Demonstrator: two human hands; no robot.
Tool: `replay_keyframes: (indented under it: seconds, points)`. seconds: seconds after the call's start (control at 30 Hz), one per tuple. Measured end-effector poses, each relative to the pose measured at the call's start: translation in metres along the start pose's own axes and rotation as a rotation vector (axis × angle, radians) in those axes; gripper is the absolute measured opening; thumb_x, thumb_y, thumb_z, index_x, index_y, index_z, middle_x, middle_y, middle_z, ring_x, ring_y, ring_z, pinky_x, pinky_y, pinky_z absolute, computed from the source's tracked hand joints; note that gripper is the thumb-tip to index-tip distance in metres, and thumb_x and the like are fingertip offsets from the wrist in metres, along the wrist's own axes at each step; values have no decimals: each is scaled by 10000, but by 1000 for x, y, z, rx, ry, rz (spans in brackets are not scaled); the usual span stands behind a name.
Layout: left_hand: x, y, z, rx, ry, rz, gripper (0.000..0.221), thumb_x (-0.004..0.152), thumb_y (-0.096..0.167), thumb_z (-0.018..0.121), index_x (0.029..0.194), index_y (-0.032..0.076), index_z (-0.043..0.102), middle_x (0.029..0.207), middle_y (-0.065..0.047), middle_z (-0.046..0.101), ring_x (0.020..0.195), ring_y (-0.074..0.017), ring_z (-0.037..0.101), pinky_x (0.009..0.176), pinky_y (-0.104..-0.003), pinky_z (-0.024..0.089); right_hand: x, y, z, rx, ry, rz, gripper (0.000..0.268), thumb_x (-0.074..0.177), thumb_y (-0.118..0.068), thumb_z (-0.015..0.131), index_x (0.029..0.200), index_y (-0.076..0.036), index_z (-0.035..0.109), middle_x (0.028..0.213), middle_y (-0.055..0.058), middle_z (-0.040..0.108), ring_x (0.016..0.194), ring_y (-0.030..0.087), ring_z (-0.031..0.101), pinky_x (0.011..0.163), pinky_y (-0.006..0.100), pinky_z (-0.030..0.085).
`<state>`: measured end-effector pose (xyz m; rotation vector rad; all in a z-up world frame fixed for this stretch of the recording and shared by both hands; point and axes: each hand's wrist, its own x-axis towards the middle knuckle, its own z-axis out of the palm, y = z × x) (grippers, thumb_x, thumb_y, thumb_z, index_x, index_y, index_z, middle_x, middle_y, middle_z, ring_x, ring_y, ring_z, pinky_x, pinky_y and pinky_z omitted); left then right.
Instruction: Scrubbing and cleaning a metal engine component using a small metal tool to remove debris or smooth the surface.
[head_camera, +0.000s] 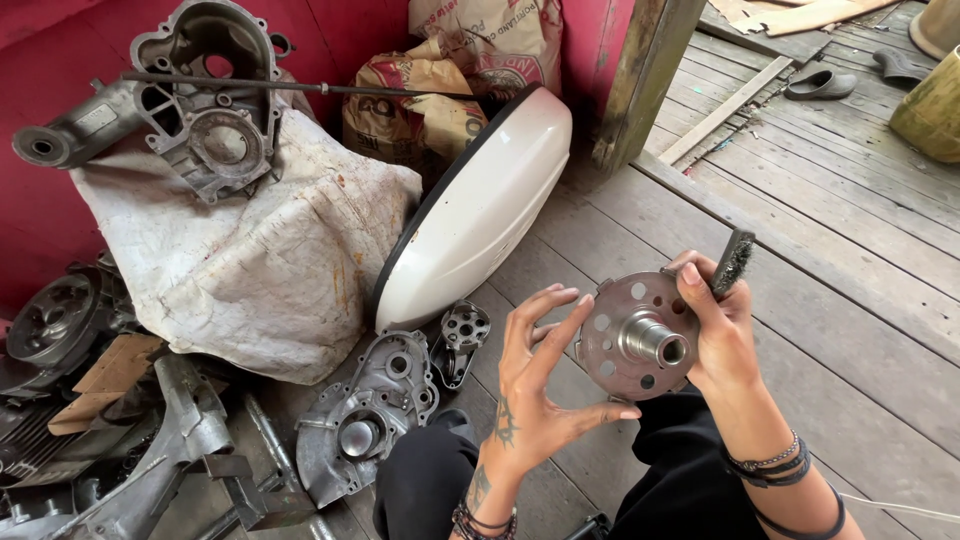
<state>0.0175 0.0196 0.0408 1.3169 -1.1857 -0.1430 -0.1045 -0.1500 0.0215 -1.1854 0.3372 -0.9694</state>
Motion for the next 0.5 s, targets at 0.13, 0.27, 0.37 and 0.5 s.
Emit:
replay_keyframes:
  seconds: [0.13,0.27,0.37,0.5]
  points:
    - [-3,-3,1,42,54,0,848,618,460,866,1354,115,623,1440,-151,511,1400,-329,463,1035,-431,545,0,0,5,20,25,3,181,1026,-223,648,940,-64,635,767,-53,532,671,12,441,611,156,348]
    - [-6,-8,3,41,134,-22,812,594,470,873,1293,112,663,1445,-182,490,1412,-328,449,1043,-439,535,1,-1,10,53,20,65,189,1027,-253,640,931,-93,608,758,-49,532,635,17,453,571,172,362]
    - [-5,-7,3,6,196,-10,813,548,498,876,1232,104,682,1436,-182,477,1404,-338,472,1038,-446,562,1,4,3,93,-64,106,177,1026,-242,634,1008,-71,593,809,-16,554,665,35,503,583,182,402]
    - [-6,-3,-2,-81,253,30,810,589,628,792,1196,104,677,1408,-164,506,1388,-371,495,1177,-559,444,-6,50,-40,184,-112,232,430,957,-130,670,1360,-3,586,1157,129,685,937,178,684,797,316,576]
